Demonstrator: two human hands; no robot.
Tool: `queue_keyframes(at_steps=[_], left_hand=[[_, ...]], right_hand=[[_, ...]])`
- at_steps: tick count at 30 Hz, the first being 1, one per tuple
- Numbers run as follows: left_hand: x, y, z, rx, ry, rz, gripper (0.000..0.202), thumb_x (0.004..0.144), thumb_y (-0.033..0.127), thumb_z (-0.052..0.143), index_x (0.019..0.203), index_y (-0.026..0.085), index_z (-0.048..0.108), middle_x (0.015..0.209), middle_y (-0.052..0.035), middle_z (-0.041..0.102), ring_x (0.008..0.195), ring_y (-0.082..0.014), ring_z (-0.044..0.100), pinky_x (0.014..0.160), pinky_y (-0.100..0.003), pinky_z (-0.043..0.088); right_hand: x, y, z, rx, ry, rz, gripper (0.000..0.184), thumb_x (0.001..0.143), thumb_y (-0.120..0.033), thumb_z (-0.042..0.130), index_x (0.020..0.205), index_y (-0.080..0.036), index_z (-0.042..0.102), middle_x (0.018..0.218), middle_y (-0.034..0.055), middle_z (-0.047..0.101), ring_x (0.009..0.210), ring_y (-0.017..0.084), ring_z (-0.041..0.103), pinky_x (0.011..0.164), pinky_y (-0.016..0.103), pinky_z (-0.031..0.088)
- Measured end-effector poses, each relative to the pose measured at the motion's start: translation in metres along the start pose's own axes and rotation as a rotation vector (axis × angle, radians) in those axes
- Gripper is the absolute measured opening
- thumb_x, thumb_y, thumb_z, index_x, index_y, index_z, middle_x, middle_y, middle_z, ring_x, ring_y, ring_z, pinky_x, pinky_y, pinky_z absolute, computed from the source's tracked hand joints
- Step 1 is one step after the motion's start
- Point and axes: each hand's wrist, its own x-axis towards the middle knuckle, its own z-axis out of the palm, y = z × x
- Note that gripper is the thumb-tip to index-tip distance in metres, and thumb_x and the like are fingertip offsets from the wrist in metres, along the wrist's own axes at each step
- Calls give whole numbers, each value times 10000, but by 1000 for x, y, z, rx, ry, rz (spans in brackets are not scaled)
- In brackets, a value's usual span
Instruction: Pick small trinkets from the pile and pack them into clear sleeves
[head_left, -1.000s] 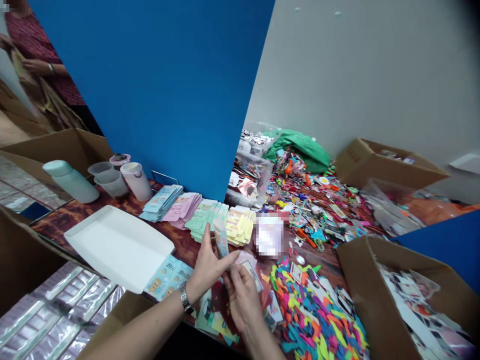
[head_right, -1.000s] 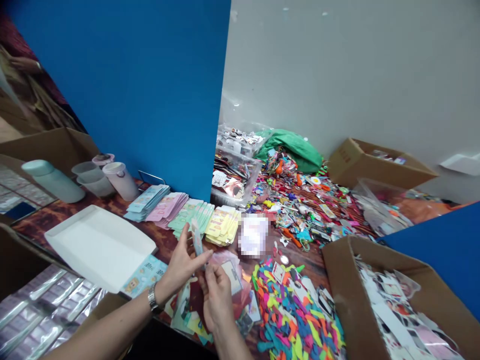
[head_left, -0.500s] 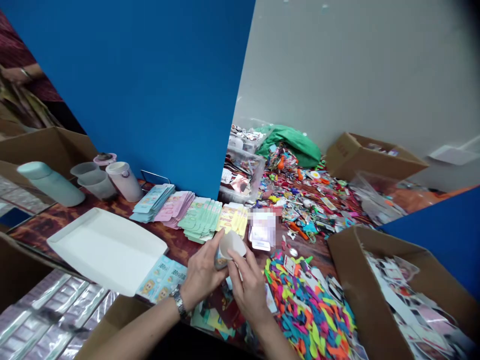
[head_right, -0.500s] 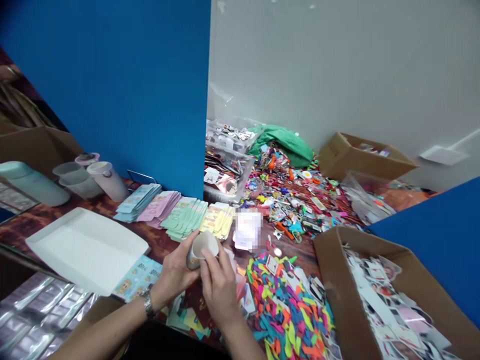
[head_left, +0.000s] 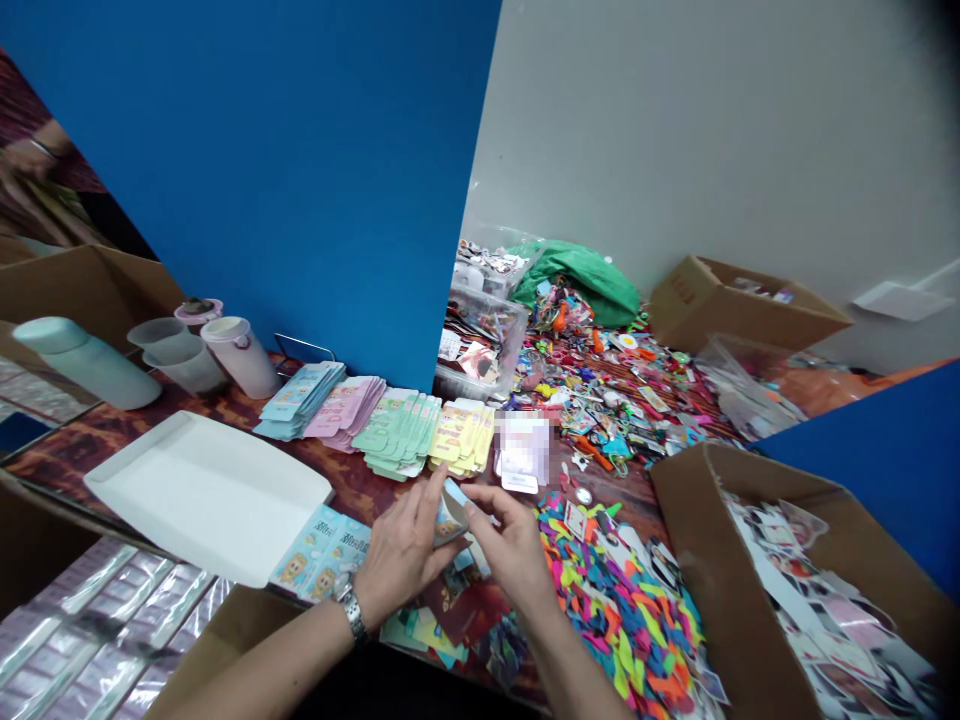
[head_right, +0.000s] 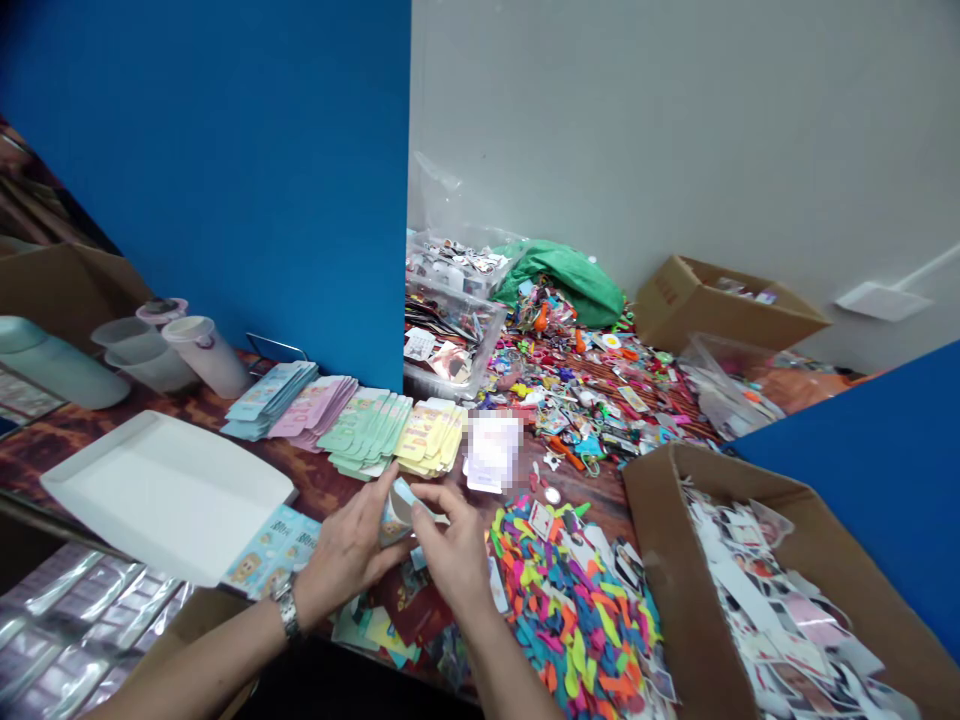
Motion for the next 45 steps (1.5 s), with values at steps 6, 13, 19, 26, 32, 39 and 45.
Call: queue_keyframes(at_steps=[6,13,19,26,32,39,45], left_hand=[[-1,6,-3,183,-45,-24,1036,824,274,606,1502,119,-163,1131,-146,543,965,-293,567,781,-396,527],[2,4,-12,350,-46,55,975,798,189,535,1503,65,-127,1005,-110,542,859,-262,552,705,-363,518],[5,5,-18,361,-57,94,931,799,173,511,1520,94,-73,1002,-116,562,852,-265,564,707,-373,514],[7,-12,-33,-11,158,262,1140,770,513,698,1525,205,-99,1468,-227,324,1367,-433,296,1102,-641,225],[-5,-2,-4,-725,-30,51,1061,776,426,722,1522,229,-6,1542,-187,255,1412,-337,306,1114,-515,331],[-5,-7,-5,-738,-7,-146,678,745,352,743,1302,196,391,1257,-126,553,1192,-299,545,1039,-474,415],[-5,-14,2,-623,-117,-247,810,692,412,759,1340,187,328,1259,-130,529,1157,-320,550,987,-484,444]], right_hand=[[-18,-2,5,-427,33,-385,365,928,-157,483,1236,-257,651,1163,66,693,1096,239,638,965,409,513],[-32,8,18,-501,6,-502,574,949,-115,436,1494,-271,342,1381,73,550,1268,232,526,1046,429,474],[-24,5,14,-406,-39,-414,541,937,-201,520,1462,-275,409,1385,61,550,1260,236,533,1058,405,462],[-2,24,-15,215,260,64,509,866,-449,630,1308,-199,588,1268,111,639,1134,291,622,959,468,519],[-23,20,15,527,8,213,463,866,-462,633,1245,-196,621,1229,100,664,1093,274,647,947,446,524],[-37,66,-31,-642,73,-29,483,821,-439,672,1248,-218,620,1115,135,667,1022,308,618,826,422,532],[-48,89,-31,-1171,21,94,442,813,-403,690,1191,-189,611,1092,137,624,1031,322,570,764,379,505]])
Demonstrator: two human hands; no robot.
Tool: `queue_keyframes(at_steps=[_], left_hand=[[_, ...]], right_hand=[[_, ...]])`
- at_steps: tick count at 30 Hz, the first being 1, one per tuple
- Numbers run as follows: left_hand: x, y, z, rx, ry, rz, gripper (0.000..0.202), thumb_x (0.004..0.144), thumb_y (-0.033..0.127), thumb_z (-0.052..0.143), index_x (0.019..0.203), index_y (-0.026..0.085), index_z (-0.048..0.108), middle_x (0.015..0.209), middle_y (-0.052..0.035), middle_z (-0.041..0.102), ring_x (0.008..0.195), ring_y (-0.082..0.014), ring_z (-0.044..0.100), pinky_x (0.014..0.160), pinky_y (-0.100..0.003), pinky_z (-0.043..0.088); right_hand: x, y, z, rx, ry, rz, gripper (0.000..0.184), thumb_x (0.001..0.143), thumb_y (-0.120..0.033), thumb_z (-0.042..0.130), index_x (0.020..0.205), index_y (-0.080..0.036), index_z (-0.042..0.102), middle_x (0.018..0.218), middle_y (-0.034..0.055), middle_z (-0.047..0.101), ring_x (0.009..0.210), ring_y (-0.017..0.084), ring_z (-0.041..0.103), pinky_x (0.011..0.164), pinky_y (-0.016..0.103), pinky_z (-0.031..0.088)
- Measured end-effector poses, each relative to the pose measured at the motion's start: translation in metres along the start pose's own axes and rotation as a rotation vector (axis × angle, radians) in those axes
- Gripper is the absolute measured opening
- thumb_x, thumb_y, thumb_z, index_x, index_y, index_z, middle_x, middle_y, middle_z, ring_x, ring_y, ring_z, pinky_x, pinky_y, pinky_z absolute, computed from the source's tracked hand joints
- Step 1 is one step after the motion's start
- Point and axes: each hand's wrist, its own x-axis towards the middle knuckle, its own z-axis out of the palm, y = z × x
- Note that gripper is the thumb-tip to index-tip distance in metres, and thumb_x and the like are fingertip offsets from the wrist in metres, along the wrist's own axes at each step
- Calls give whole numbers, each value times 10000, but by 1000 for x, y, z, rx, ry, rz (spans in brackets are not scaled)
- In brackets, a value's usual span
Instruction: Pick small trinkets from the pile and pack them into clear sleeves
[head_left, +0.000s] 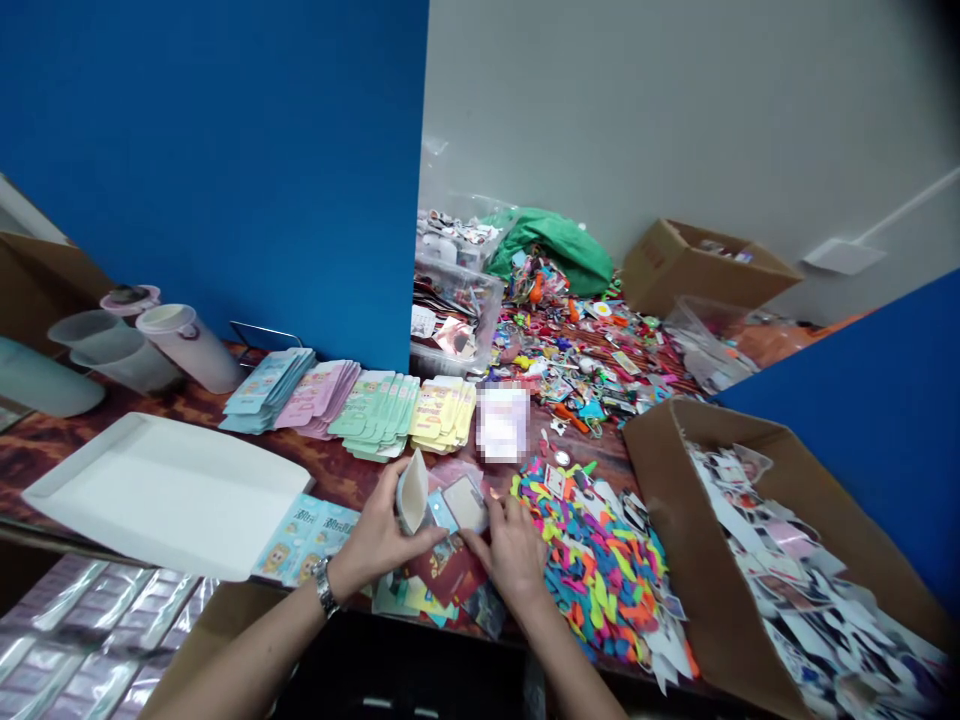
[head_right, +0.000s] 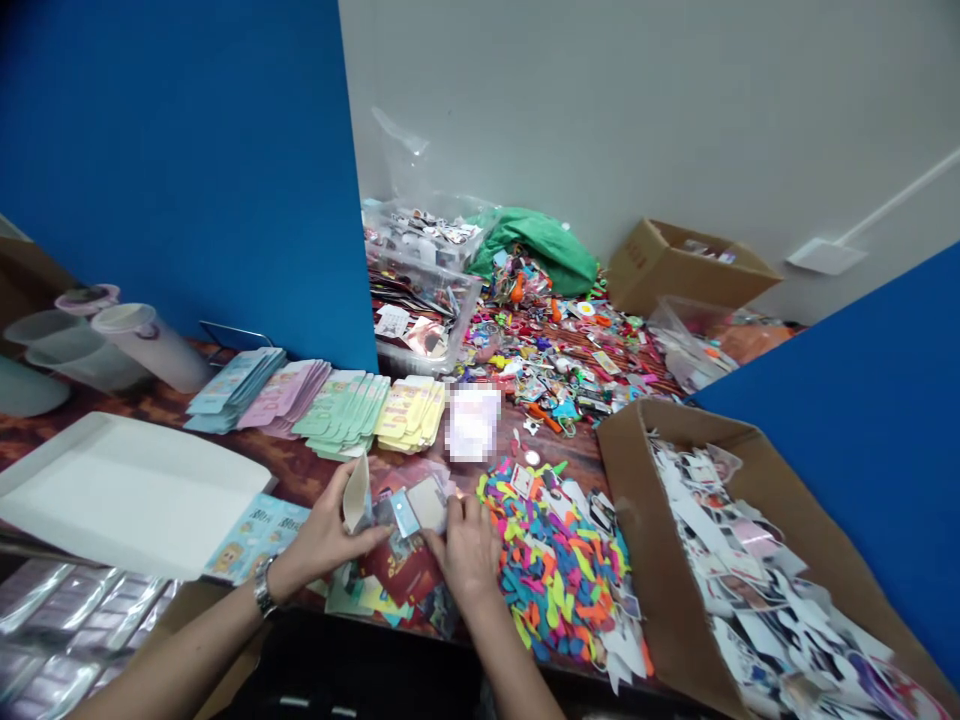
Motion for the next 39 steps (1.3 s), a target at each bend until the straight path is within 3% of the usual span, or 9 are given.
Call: queue_keyframes(at_steps=[4,8,13,17,22,25,29,33,39], left_hand=[[1,-8,-2,29,-64,32,839,710,367,744,1386,192,280,1313,-139,486,1196,-307,524,997,-448,440],[4,-17,-6,170,62,73,679,731,388,744,1294,201,415,1235,-112,523,1158,-298,526,973,-434,440],[5,-13,-3,303,104,159,585,775,392,724,1268,219,459,1172,-90,558,1093,-276,536,934,-413,449],[0,-9,7,393,80,260,533,800,330,697,1266,218,463,1196,-95,569,1098,-282,527,936,-421,437],[-4,-20,21,425,74,330,575,789,256,664,1307,193,422,1214,-112,569,1118,-288,528,953,-426,432],[0,-26,20,436,101,322,613,786,366,680,1313,179,430,1205,-118,579,1103,-297,547,932,-419,454],[4,-28,15,450,110,275,639,786,492,665,1307,190,452,1182,-109,599,1072,-299,578,889,-408,487],[2,-31,22,431,75,300,660,786,490,661,1330,203,424,1253,-107,582,1143,-295,567,952,-413,473],[-2,-37,34,451,0,283,651,781,473,675,1322,214,420,1217,-101,606,1118,-284,592,933,-395,492]], right_hand=[[1,1,-10,445,-29,16,213,915,-325,533,1068,-190,595,962,81,664,874,240,639,727,318,504],[6,8,-58,957,135,-28,179,966,-338,483,1067,-214,562,920,34,655,822,183,642,712,271,514],[13,-7,-106,622,341,-374,233,950,-153,502,1122,-251,624,978,45,644,892,187,593,782,300,482],[15,-34,-92,376,334,-540,311,945,-97,470,1182,-228,624,961,74,645,867,210,569,768,332,487],[9,-50,-71,553,258,-548,296,952,-120,453,1211,-193,576,1046,94,619,971,196,586,839,309,512],[20,-21,-72,610,260,-471,328,958,-187,475,1281,-217,522,1119,89,618,1014,189,594,862,304,509],[61,64,-70,252,206,17,288,970,-224,441,1225,-216,573,1109,85,645,996,193,604,872,301,472],[97,134,-49,126,136,191,198,840,-166,600,1023,-172,676,998,124,675,975,248,596,875,335,428],[102,155,-29,119,101,206,154,828,-199,585,964,-185,656,978,72,671,912,199,589,807,268,405]])
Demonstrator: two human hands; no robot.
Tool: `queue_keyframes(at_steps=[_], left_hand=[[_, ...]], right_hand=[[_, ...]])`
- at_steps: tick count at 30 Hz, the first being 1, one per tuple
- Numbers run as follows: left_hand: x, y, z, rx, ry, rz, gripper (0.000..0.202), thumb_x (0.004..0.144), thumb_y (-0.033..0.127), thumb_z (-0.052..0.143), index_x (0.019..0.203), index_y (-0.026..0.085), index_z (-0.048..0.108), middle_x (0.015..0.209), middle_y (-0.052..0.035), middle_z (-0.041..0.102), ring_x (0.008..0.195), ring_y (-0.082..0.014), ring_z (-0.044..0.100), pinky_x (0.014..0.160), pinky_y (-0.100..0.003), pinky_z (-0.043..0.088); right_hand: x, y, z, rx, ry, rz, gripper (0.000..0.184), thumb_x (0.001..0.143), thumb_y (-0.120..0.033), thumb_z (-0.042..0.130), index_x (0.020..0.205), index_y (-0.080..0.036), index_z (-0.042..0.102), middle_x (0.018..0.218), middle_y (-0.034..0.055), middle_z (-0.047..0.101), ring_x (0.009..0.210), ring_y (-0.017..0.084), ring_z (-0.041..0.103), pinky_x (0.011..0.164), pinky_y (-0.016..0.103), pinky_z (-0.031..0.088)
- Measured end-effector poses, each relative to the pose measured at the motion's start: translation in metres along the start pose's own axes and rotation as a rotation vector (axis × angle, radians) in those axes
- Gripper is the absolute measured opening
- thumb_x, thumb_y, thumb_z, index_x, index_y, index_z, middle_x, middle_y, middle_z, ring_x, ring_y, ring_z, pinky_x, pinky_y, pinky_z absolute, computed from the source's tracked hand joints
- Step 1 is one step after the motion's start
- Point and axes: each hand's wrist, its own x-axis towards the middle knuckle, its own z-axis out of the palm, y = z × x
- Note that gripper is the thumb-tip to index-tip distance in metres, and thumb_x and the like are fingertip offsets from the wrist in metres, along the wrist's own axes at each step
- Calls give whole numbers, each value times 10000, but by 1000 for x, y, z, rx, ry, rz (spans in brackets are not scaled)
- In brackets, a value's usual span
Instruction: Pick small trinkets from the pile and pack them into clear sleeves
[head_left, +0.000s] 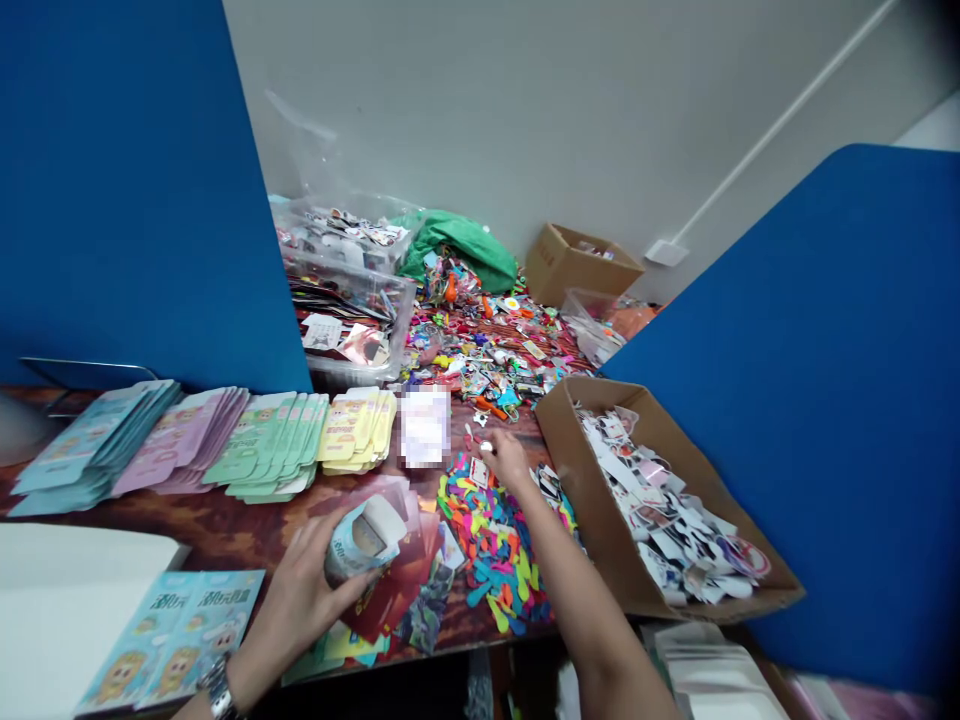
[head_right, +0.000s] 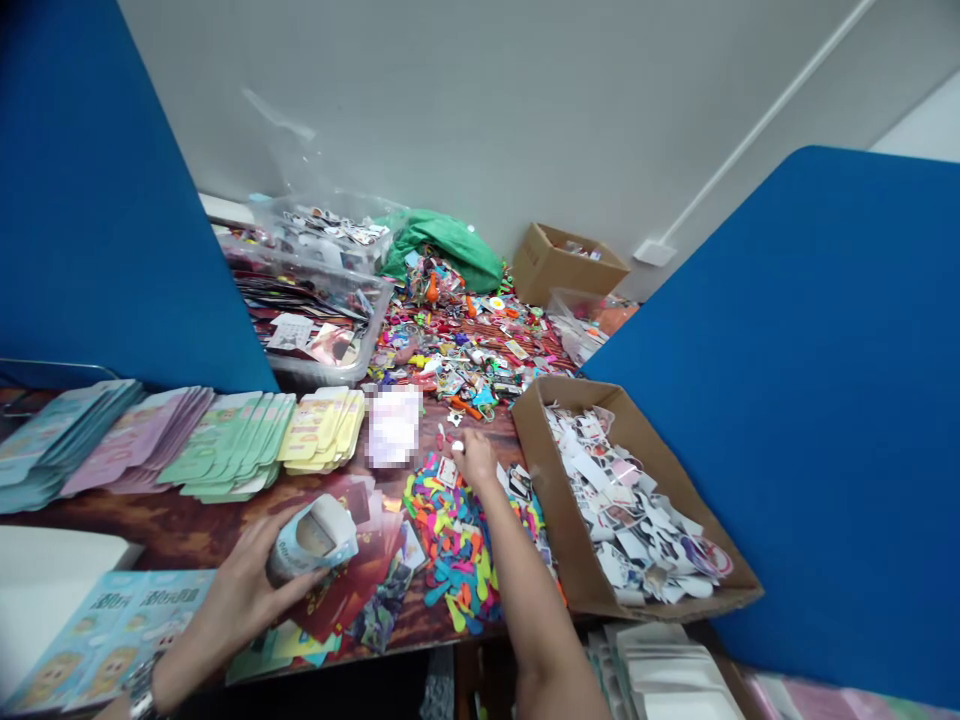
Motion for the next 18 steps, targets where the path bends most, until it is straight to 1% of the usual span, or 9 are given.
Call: queue_keyframes(at_steps=[3,5,7,9,11,14,18], left_hand=[[0,-2,2,8,-4,-11,646,784,468,674,1316,211,412,1218,-114,603,1122,-291,594,929,-405,498],[1,-2,3,10,8,-14,648,777,467,680,1311,213,415,1219,-120,604,1123,-297,599,921,-409,505],[3,0,3,-2,12,-4,645,772,463,684,1309,221,421,1211,-114,612,1113,-294,608,906,-401,516],[5,3,4,-19,19,7,631,768,462,686,1302,233,439,1191,-98,628,1091,-286,622,887,-390,528],[7,7,5,-35,35,6,621,759,466,692,1290,240,463,1175,-85,639,1075,-282,629,879,-384,533],[7,10,7,-47,51,-15,627,740,469,709,1275,232,485,1161,-85,646,1063,-283,632,874,-379,536],[5,9,6,-36,38,-23,633,748,449,706,1293,238,462,1159,-83,643,1061,-279,633,872,-374,537]], right_hand=[[-2,4,-5,34,-4,-27,169,887,-236,501,939,-188,654,958,51,680,888,179,604,777,242,405],[-1,8,-9,50,-11,-33,200,909,-263,474,937,-192,659,927,36,692,872,172,618,759,229,409],[4,12,-10,53,-20,-15,216,908,-271,483,1013,-192,656,905,27,703,840,171,634,738,227,417],[14,13,-9,45,-25,21,261,902,-268,500,1112,-191,635,918,29,711,831,175,647,739,234,430],[27,11,-5,32,-31,59,298,909,-270,497,1172,-195,617,965,35,716,860,178,654,758,242,443],[48,2,2,1,-53,99,313,921,-271,491,1200,-215,622,1021,40,719,924,185,655,793,250,451],[64,-8,5,-72,-105,130,345,878,-279,566,1210,-224,641,1056,78,718,984,229,650,808,276,447]])
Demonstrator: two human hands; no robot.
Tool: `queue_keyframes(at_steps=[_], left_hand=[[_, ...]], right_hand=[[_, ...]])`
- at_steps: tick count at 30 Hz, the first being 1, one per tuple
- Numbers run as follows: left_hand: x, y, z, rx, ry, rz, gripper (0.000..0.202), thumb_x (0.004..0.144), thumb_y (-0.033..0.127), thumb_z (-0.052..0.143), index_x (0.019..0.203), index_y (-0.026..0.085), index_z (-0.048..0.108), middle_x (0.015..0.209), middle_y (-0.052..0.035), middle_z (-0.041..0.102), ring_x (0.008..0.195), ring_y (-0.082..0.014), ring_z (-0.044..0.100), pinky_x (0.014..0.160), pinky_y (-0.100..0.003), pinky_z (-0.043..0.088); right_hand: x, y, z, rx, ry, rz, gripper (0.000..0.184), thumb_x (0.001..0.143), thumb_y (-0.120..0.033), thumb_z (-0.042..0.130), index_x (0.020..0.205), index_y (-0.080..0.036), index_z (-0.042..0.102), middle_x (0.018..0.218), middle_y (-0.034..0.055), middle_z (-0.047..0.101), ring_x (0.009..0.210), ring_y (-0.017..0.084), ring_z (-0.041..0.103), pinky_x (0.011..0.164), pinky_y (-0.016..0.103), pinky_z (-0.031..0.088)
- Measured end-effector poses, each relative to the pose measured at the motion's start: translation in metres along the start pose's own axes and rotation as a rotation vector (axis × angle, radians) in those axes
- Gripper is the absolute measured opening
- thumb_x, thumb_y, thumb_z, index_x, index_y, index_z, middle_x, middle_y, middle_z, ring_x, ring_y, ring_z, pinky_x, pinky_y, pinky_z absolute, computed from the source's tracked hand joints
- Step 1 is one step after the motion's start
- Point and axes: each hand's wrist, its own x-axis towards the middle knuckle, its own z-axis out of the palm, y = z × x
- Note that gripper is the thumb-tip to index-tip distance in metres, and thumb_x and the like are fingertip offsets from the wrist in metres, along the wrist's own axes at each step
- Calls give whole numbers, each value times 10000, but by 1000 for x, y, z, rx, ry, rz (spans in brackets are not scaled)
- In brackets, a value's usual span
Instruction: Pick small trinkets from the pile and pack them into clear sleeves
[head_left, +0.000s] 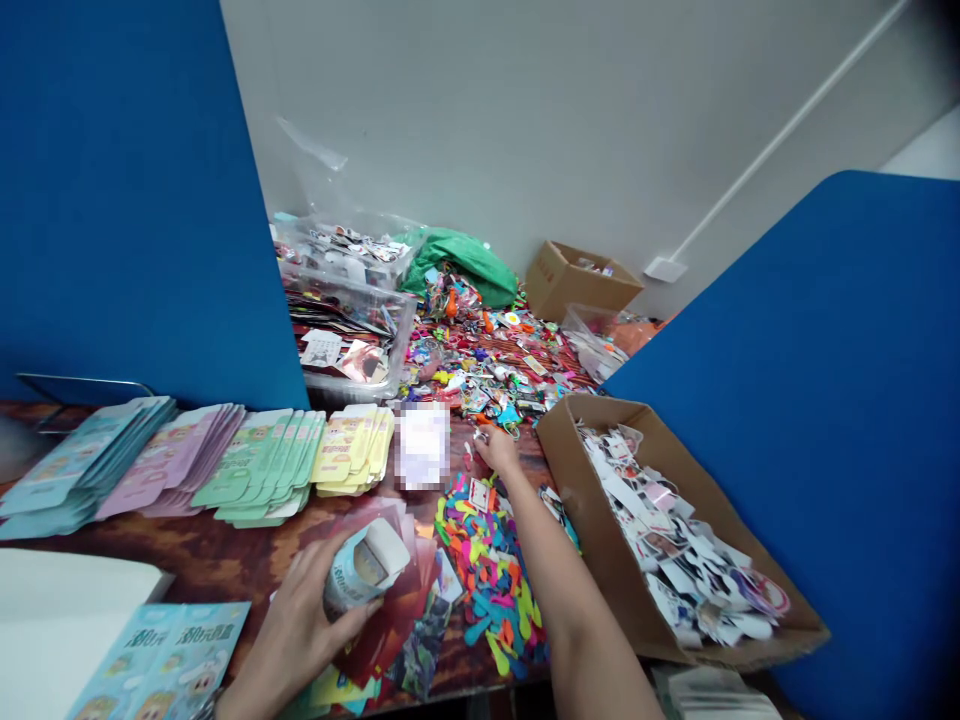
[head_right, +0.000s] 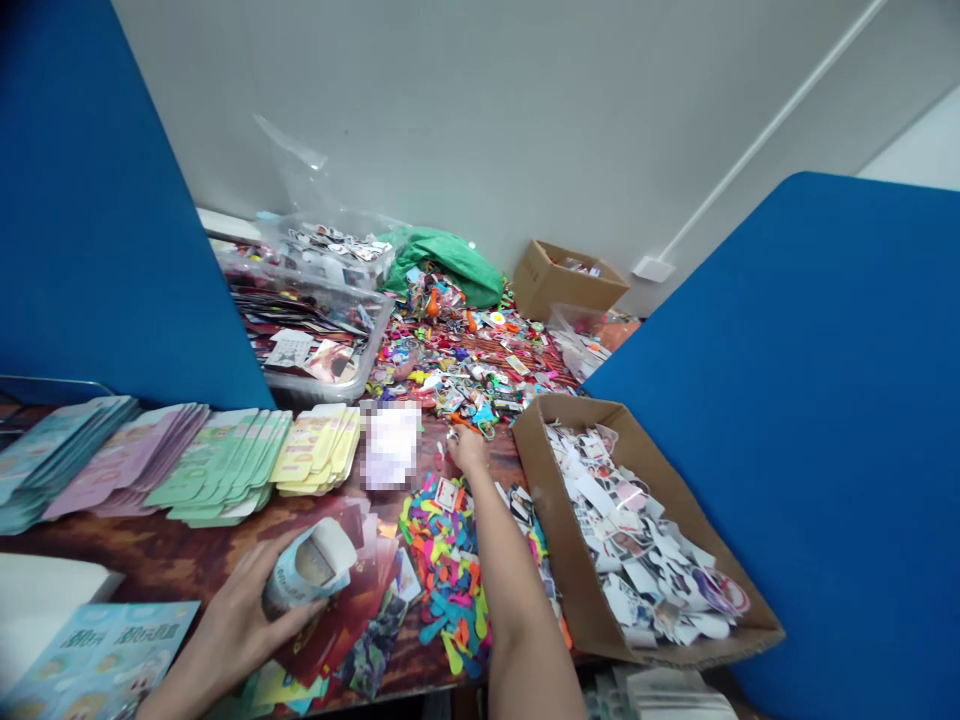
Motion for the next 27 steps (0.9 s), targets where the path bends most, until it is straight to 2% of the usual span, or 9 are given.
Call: queue_keyframes(at_steps=[4,10,13,17,21,24,27], left_hand=[[0,-1,-2,-2,-28,-13,645,765,436,697,1324,247,438,1186,-81,637,1084,-276,623,888,-371,531],[0,-2,1,-30,-51,-24,668,744,421,722,1324,239,447,1229,-89,622,1118,-285,600,916,-380,518],[0,-1,2,-38,-43,-25,672,746,432,719,1332,243,450,1238,-89,620,1124,-289,597,912,-381,518],[2,4,1,-50,-46,-20,659,754,441,713,1331,254,456,1245,-90,617,1131,-292,595,914,-393,518],[6,9,-1,-84,-41,-44,624,737,432,724,1285,241,498,1180,-91,643,1074,-291,623,869,-390,538],[10,12,-1,-123,-39,-78,632,722,423,735,1275,217,507,1179,-101,643,1076,-290,624,888,-399,531],[14,14,0,-162,-51,-140,634,728,408,727,1284,204,498,1208,-108,626,1100,-286,612,917,-413,515]], right_hand=[[-2,-1,-4,-63,-44,-19,404,873,-305,578,1272,-251,607,1098,81,705,1008,237,646,801,288,445],[-22,1,-4,-88,-56,-86,433,885,-285,566,1316,-319,548,1172,56,672,996,212,648,769,269,426],[-23,2,-3,-71,-36,-67,463,888,-287,561,1346,-272,494,1093,54,694,966,207,649,755,259,409],[-11,4,-2,-44,-36,5,305,864,-302,586,1137,-168,611,931,77,706,874,214,649,707,255,390],[-4,5,-4,24,-30,-23,238,818,-282,632,1033,-181,639,945,64,691,888,206,629,719,250,387],[-10,3,-7,95,4,-53,227,787,-250,652,998,-170,629,957,68,675,890,205,616,734,257,399],[-24,-7,-14,197,13,-99,157,799,-238,612,938,-163,615,844,47,664,804,194,615,710,264,418]])
